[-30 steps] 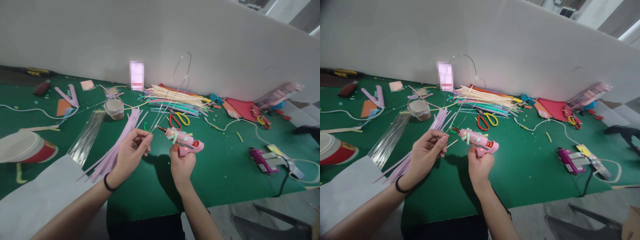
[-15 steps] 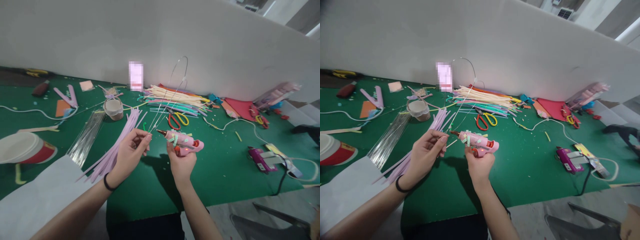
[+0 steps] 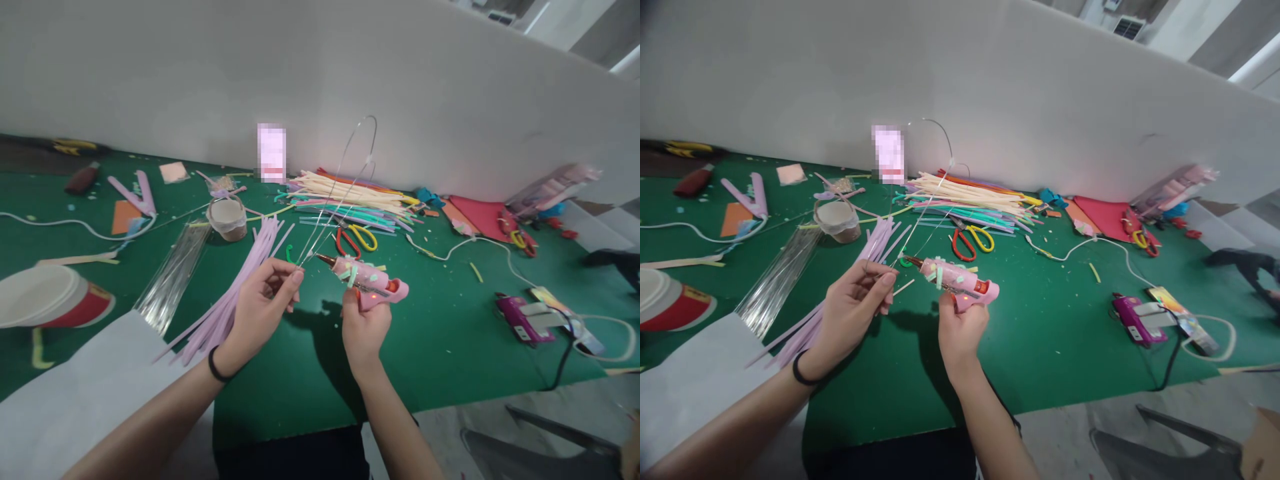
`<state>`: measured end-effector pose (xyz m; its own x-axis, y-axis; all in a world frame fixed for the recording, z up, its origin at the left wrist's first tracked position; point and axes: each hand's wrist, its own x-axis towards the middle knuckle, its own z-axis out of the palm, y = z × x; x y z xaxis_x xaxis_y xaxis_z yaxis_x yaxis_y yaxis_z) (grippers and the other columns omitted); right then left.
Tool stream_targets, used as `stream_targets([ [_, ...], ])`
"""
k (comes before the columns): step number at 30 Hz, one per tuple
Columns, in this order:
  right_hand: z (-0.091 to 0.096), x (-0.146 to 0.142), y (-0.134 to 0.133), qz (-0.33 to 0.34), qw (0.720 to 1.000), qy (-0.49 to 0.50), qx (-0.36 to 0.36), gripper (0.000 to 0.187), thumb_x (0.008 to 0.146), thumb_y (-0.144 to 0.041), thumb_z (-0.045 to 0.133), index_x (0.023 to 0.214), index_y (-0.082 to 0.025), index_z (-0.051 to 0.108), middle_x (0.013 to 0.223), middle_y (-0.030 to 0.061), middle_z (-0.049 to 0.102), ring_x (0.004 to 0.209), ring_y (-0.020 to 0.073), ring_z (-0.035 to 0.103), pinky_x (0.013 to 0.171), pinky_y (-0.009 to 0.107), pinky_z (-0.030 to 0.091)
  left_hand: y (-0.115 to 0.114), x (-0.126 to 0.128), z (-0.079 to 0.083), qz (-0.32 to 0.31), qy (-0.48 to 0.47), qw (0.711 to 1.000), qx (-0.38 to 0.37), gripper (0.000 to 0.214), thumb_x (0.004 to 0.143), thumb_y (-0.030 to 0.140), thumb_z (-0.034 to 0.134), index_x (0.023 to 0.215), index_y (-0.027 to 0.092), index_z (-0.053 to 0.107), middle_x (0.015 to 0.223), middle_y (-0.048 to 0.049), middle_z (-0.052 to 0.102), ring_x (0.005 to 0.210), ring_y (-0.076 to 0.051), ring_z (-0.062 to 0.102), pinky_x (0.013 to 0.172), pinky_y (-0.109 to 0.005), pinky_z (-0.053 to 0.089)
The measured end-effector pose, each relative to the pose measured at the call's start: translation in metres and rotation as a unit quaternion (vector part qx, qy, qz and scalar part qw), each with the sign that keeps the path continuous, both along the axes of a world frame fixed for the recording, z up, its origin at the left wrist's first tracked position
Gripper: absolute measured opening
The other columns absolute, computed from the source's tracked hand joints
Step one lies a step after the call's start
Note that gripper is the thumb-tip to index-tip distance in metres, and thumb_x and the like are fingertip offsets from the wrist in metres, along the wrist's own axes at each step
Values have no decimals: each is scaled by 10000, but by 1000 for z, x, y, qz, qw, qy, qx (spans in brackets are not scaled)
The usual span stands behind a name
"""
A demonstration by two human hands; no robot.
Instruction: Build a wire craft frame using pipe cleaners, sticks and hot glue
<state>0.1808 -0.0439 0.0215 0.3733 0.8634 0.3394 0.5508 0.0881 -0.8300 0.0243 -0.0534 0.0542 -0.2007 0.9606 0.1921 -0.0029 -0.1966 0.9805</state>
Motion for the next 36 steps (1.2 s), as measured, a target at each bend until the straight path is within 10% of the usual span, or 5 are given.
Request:
stream_targets([
  [11,-1,1,0,33,999,-18,-2,291,805,-339,481,631,-193,663,527,48,586,648,242,637,598,316,476,0,1,-1,0,0,1000,1,113,875,274,634,863,164,611,564,51,559,450,-53,502,406,-117,433],
  [24,0,3,5,-34,999,37,-18,302,762,-395,602,540,-202,532,459,-2,528,455,164,517,496,286,423,1,-1,-2,-7,-32,999,-4,139,880,302,640,859,169,607,567,54,557,437,-44,492,404,-124,402],
  [36,28,59,-8,-25,977,212,6,357,742,-461,745,659,-182,538,434,-62,475,360,100,424,390,243,361,3,31,-43,-163,-94,953,-238,258,878,423,573,878,182,480,649,-8,671,438,-104,607,369,-161,373],
])
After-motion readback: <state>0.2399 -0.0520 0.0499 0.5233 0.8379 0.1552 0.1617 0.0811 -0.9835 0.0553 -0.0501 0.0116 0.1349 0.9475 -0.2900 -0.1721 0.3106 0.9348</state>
